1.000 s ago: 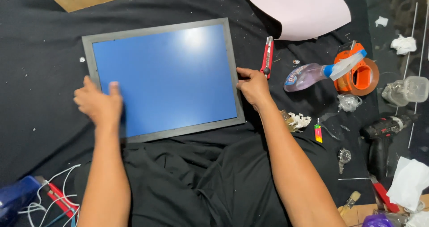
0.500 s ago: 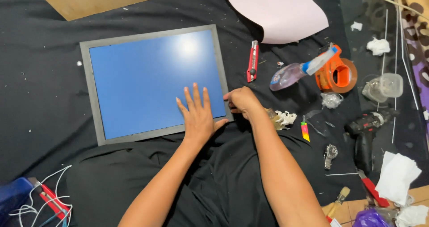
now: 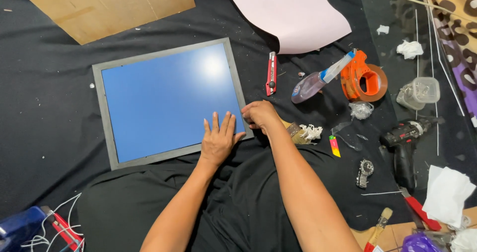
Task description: The person assembles a picture frame by placing a blue backing into a frame, wiping the surface, inserting a wooden backboard, and securing it with a brush. They then flip the frame to reveal the mirror and wipe the glass surface.
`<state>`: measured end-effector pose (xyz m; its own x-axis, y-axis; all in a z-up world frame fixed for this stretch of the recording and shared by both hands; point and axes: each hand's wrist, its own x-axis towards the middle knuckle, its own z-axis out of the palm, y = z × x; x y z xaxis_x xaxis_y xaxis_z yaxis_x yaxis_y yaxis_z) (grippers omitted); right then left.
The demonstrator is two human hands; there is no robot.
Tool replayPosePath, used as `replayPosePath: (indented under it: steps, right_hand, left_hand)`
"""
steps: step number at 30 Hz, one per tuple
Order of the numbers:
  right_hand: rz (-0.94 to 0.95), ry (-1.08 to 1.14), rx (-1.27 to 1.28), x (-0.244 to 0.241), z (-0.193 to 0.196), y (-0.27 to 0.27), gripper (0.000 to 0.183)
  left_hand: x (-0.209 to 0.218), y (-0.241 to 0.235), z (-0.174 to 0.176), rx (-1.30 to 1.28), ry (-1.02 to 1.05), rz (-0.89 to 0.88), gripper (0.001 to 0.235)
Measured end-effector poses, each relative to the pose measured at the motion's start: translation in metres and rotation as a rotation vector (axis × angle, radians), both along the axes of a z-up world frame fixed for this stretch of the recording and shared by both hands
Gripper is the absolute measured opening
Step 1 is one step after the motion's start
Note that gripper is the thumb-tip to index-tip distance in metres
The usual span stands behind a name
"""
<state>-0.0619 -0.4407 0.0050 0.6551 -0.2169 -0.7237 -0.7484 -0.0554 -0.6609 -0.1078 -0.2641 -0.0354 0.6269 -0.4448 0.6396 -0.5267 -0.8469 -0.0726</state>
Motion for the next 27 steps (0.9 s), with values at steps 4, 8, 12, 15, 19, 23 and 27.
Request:
replayPosePath:
  steps: [4,8,12,15,19,23,27]
  right_hand:
    - [0.114,-0.136,-0.234,0.003,-0.033,-0.010,0.026]
    - [0.210,-0.147,-0.283,0.003,-0.038,-0.012,0.031]
    - [0.191,-0.161,-0.232,0.001,-0.039,-0.011,0.031]
    - [0.336,-0.132,-0.377,0.001,-0.031,-0.015,0.028]
    - [0.383,-0.126,-0.421,0.000,-0.029,-0.014,0.030]
    - [0.404,-0.140,-0.442,-0.003,-0.021,-0.014,0.030]
    - [0.399,-0.160,-0.473,-0.002,-0.041,-0.018,0.035]
  left_hand:
    - [0.000,-0.001,0.015,0.003,-0.030,-0.013,0.054]
    - [0.001,0.001,0.013,0.003,-0.039,-0.005,0.052]
    - [0.001,0.002,0.012,-0.011,-0.040,-0.013,0.051]
    - [0.001,0.002,0.022,-0.021,-0.044,-0.019,0.047]
    - [0.001,0.003,0.021,-0.035,-0.039,-0.032,0.046]
    - [0.001,0.003,0.017,-0.060,-0.046,-0.031,0.044]
    - [0.000,0.006,0.013,-0.080,0.005,-0.018,0.050]
